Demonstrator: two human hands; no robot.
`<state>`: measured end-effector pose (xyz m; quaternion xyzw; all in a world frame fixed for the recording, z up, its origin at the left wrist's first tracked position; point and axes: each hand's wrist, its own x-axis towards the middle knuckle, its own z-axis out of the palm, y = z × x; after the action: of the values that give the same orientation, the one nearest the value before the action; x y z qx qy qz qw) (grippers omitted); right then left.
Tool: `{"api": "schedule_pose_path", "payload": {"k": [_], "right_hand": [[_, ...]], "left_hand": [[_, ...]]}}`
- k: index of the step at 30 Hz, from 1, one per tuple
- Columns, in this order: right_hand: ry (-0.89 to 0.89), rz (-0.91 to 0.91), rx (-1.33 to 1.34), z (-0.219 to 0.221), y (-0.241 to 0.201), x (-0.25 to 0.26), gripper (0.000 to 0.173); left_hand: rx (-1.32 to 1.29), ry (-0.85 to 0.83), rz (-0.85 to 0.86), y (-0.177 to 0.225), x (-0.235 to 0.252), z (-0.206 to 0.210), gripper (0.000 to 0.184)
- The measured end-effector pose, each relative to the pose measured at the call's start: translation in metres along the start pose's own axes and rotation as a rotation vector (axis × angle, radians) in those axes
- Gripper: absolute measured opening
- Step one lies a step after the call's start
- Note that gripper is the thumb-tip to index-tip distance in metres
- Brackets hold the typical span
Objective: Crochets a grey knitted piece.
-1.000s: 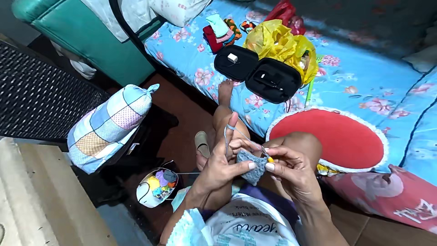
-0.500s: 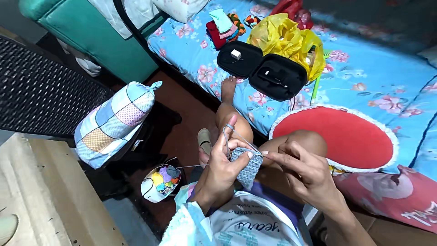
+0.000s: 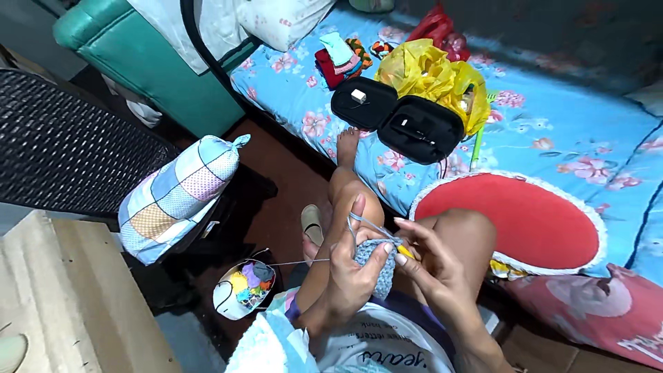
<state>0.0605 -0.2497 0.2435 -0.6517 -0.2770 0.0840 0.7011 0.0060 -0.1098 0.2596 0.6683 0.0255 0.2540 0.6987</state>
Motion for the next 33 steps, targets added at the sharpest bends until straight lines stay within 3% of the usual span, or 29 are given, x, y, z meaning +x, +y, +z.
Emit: {"api": "schedule_pose_path", "payload": {"k": [2, 5, 7, 9, 12, 14, 19, 22, 24, 29, 33], "right_hand": [[0.01, -0.068, -0.034, 0.0, 0.003, 0.003, 0.043], [0.102, -0.337, -0.622, -0.005, 0.003, 0.003, 0.032], [0.073, -0.388, -0.782, -0.013, -0.003, 0.003, 0.031], [-0.019, -0.29, -0.658, -0.022, -0.006, 0.003, 0.033], [-0.152, 0.093, -0.023, -0.035, -0.005, 0.01, 0.038], [-0.174, 0.237, 0.165, -0.033, -0.006, 0.014, 0.039], [-0.115, 0.108, -0.014, -0.016, -0.012, 0.014, 0.03], [-0.144, 0.218, 0.375, -0.015, -0.011, 0.02, 0.037], [-0.13, 0.175, 0.509, -0.013, -0.002, 0.017, 0.038], [0.135, -0.262, -0.176, -0.004, 0.015, 0.002, 0.02], [0.162, -0.378, -0.421, -0.007, 0.017, -0.002, 0.009]], "left_hand": [[-0.024, -0.02, -0.055, 0.006, 0.003, -0.006, 0.085], [0.027, -0.055, -0.08, 0.01, 0.01, -0.018, 0.08], [0.08, -0.073, -0.087, 0.01, 0.012, -0.023, 0.073], [0.112, -0.09, -0.084, 0.007, 0.011, -0.023, 0.068], [0.134, -0.134, -0.031, 0.005, 0.009, -0.021, 0.064], [0.19, -0.166, 0.06, 0.003, 0.007, -0.017, 0.058], [0.365, -0.166, 0.232, -0.005, -0.004, -0.007, 0.042], [0.133, -0.055, 0.208, -0.011, -0.009, 0.001, 0.046], [0.001, -0.019, 0.175, -0.008, -0.005, 0.005, 0.052], [0.056, -0.012, 0.173, -0.003, 0.004, 0.002, 0.052], [0.096, -0.069, 0.134, 0.004, 0.009, -0.006, 0.047]]}}
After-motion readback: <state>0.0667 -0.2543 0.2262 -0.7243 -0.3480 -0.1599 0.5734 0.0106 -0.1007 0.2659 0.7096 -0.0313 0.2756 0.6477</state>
